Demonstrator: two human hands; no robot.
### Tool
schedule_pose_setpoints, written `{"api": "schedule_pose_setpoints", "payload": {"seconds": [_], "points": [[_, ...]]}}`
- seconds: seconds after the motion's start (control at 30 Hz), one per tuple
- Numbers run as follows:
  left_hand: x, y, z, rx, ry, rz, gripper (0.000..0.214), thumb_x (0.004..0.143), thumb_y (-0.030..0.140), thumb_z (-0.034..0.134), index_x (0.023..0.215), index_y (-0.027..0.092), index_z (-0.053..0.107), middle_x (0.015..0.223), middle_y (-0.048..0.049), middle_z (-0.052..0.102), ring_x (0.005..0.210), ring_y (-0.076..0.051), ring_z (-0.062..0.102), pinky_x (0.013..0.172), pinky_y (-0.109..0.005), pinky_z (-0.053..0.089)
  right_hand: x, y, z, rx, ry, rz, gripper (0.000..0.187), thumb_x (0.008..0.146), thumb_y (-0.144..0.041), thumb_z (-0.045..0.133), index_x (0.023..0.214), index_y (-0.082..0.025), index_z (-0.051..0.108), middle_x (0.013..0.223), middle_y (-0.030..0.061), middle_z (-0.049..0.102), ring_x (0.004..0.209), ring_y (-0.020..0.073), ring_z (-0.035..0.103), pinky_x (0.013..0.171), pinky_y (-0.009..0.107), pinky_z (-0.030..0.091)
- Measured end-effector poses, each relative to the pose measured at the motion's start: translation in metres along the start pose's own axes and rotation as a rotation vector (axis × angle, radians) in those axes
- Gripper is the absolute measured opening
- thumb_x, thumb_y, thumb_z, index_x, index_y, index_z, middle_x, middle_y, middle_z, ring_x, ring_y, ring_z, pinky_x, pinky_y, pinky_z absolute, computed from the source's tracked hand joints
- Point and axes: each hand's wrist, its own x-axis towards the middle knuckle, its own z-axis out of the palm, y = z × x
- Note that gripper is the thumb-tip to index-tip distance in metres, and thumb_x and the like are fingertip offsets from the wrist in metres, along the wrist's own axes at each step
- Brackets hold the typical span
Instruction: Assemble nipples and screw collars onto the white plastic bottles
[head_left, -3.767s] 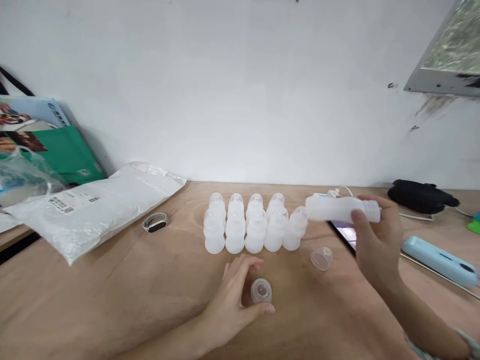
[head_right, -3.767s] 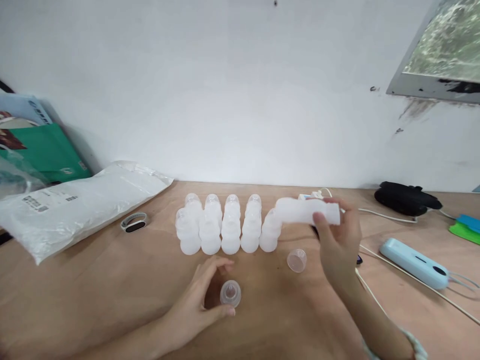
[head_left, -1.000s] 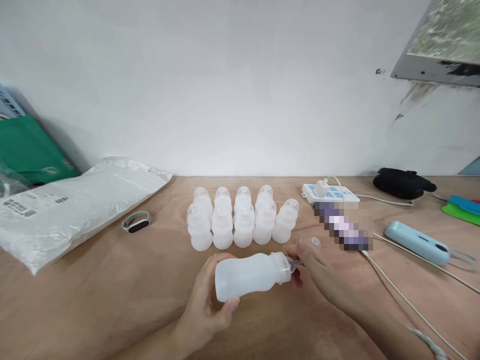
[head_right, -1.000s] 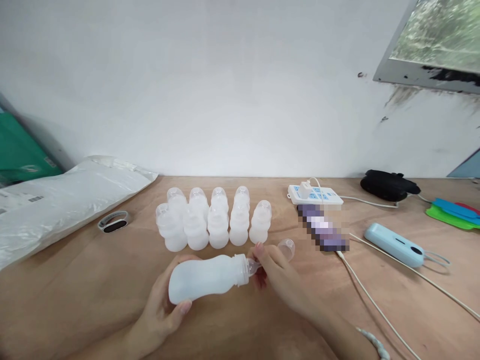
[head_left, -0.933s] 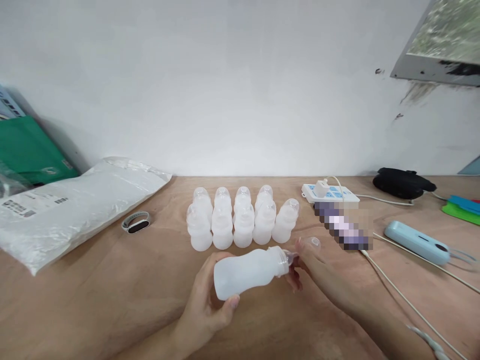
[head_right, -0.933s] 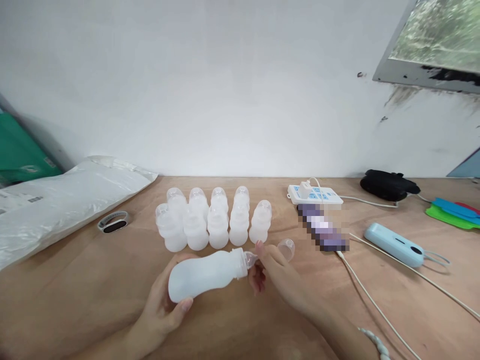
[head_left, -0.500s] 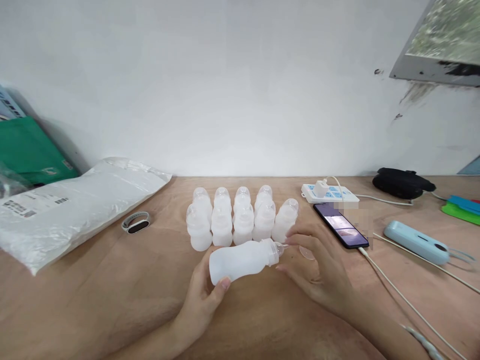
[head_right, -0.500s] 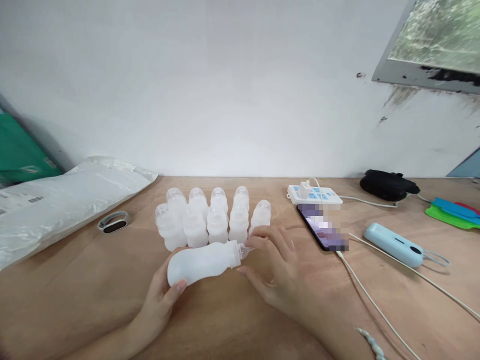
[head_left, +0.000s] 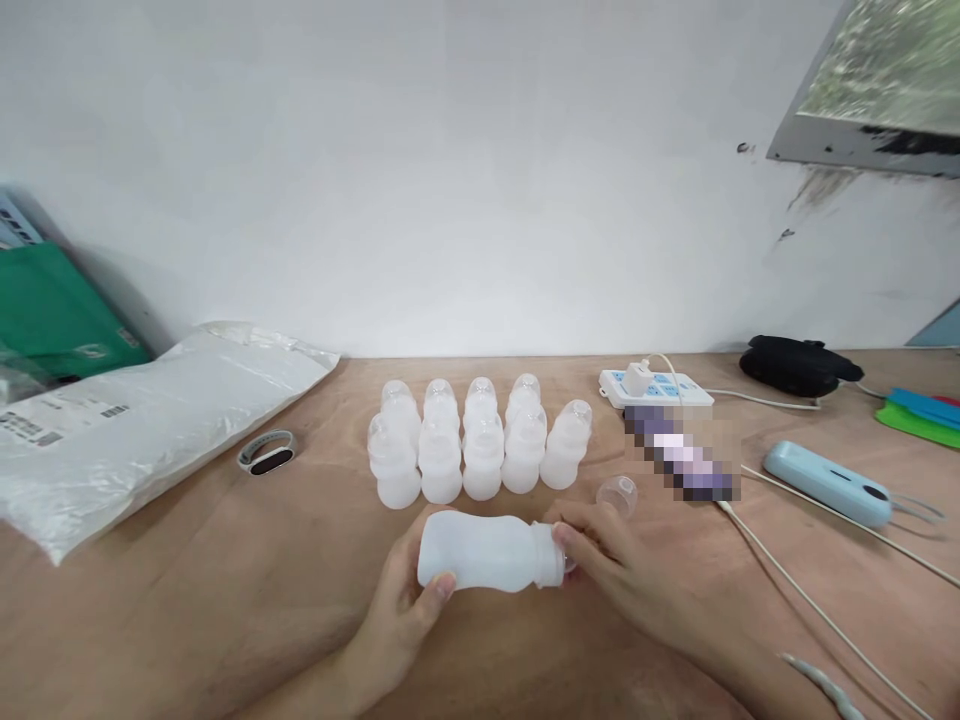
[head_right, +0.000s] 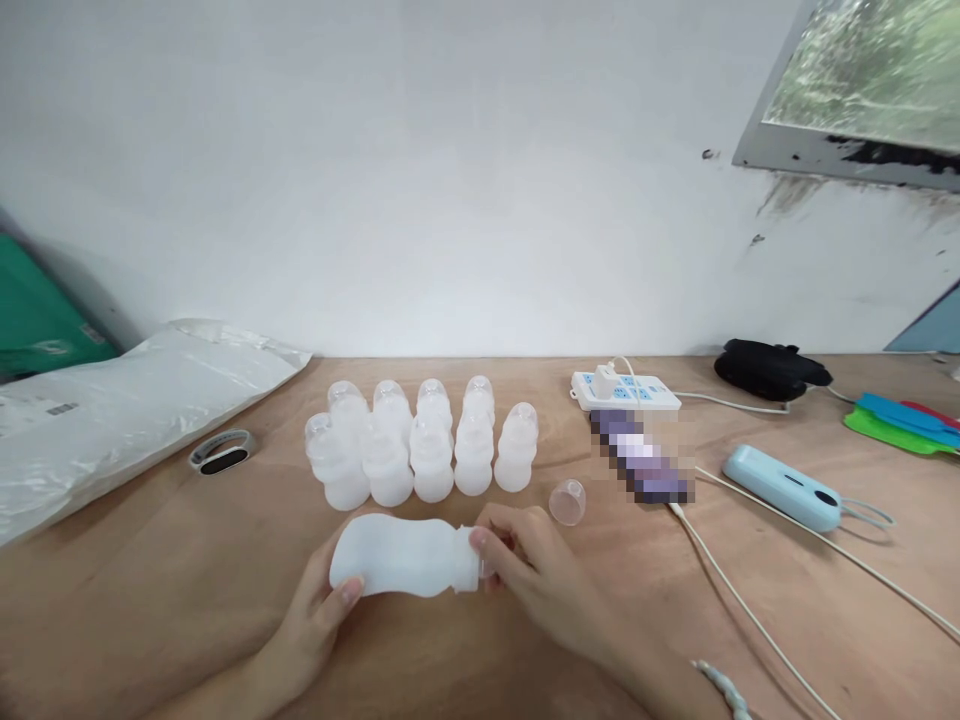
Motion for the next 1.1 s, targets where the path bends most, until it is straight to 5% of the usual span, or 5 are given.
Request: {"api": "schedule_pose_setpoints", "payload": {"seconds": [0.17, 0.3, 0.47, 0.77, 1.1], "points": [[0.002, -0.005, 0.001, -0.026, 0.069, -0.084, 0.062, 0.074, 0.073, 0.069, 0.108, 0.021, 0.073, 0.1, -0.0098, 0.077, 0.098, -0.034, 0.071, 0.088, -0.043, 0.06, -0.001, 0.0, -0.006, -0.058, 0.048, -0.206, 0.047, 0.089, -0.042, 0.069, 0.132, -0.028, 0.052, 0.122, 0.0068, 0.067, 0.107, 0.0244, 0.064, 0.088, 0.039, 0.055], [0.001, -0.005, 0.001, -0.023, 0.076, -0.078, 0.064, 0.077, 0.073, 0.067, 0.113, 0.021, 0.072, 0.106, -0.0101, 0.076, 0.103, -0.034, 0.069, 0.093, -0.042, 0.057, 0.0, -0.001, -0.004, -0.184, 0.082, -0.29, 0.028, 0.086, -0.026, 0.07, 0.112, -0.026, 0.059, 0.105, 0.0035, 0.069, 0.094, 0.0211, 0.064, 0.08, 0.033, 0.054], [-0.001, 0.0, 0.002, -0.051, -0.086, 0.005, 0.054, 0.083, 0.068, 0.065, 0.11, 0.022, 0.072, 0.097, -0.0075, 0.074, 0.085, -0.026, 0.068, 0.077, -0.033, 0.059, 0.002, 0.002, 0.002, -0.066, 0.054, -0.133, 0.007, 0.089, -0.028, 0.062, 0.094, -0.023, 0.062, 0.081, 0.0, 0.069, 0.073, 0.0169, 0.061, 0.065, 0.028, 0.05], [-0.002, -0.005, -0.002, -0.021, -0.096, -0.043, 0.059, 0.088, 0.073, 0.053, 0.11, 0.021, 0.069, 0.101, -0.0092, 0.071, 0.094, -0.03, 0.065, 0.087, -0.038, 0.056, -0.001, -0.004, -0.002, -0.15, 0.124, -0.24, 0.031, 0.079, -0.036, 0.076, 0.103, -0.025, 0.06, 0.093, 0.0029, 0.071, 0.081, 0.0203, 0.065, 0.071, 0.032, 0.054], [-0.004, -0.017, -0.002, 0.308, -0.219, 0.575, 0.051, 0.088, 0.051, 0.064, 0.132, 0.03, 0.049, 0.091, -0.0038, 0.06, 0.073, -0.022, 0.059, 0.064, -0.03, 0.046, 0.012, 0.014, 0.006, 0.455, -0.136, 0.216, 0.04, 0.086, -0.055, 0.06, 0.066, -0.021, 0.048, 0.056, -0.0045, 0.055, 0.043, 0.0079, 0.042, 0.044, 0.021, 0.028]]}}
